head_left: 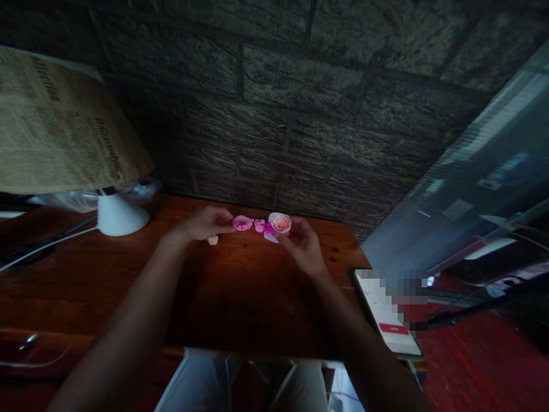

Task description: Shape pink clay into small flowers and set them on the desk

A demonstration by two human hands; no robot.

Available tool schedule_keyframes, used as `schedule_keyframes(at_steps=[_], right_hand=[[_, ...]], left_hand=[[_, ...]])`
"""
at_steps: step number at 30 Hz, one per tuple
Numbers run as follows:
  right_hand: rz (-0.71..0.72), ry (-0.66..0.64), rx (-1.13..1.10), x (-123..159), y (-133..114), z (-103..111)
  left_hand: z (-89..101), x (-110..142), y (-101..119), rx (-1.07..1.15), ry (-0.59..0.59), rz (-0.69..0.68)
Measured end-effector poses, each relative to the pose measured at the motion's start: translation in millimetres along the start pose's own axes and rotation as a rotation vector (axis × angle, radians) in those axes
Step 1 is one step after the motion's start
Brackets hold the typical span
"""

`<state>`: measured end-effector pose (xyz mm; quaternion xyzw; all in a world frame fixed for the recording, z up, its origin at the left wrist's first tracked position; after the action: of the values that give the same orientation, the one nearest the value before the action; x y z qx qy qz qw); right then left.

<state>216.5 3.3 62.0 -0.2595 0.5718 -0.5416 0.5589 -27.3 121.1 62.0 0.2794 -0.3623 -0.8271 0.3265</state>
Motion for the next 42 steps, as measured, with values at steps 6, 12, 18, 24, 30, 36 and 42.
schedule_keyframes(at_steps=[6,12,18,24,30,36,42], right_hand=[[0.093,-0.12,0.23,6.6,3.2,-14.1],[0.079,-0.347,0.476,14.5,24.7,-36.0],[-0.042,-0.568,0.29,14.7,26.0,-26.1],[-0.084,-0.44,0.021,3.7,7.6,-10.4],[-0.255,-0.36,-0.239,6.3,6.5,-21.9],[-0.32,-0.313,-0.318,8.0,11.4,-24.7],[-0.409,-0.197,-0.384,0.0,18.5,-14.9]], left_hand=[[4.0,17.1,-37.3,-0.071,-0.084,0.075],[-8.9,13.6,-25.3,0.245,-0.049,-0.043],[-31.2,9.3,7.5,0.507,0.081,-0.184],[-58.4,4.5,25.7,0.581,0.138,-0.267],[-74.2,2.3,36.6,0.54,0.111,-0.434],[-80.7,0.4,35.8,0.527,0.077,-0.49],[-77.9,4.8,32.1,0.275,0.099,-0.508]])
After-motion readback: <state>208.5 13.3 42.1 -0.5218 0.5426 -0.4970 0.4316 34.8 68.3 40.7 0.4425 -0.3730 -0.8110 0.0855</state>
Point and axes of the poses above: each hand's wrist, its own x-axis away from the middle knuckle, its own z-axis out of the back of the hand, y = z × x, the point moved 5 cm from there along -x, towards the middle knuckle, and after that the axes turned 10 degrees about -z, right-handed, at the moved point
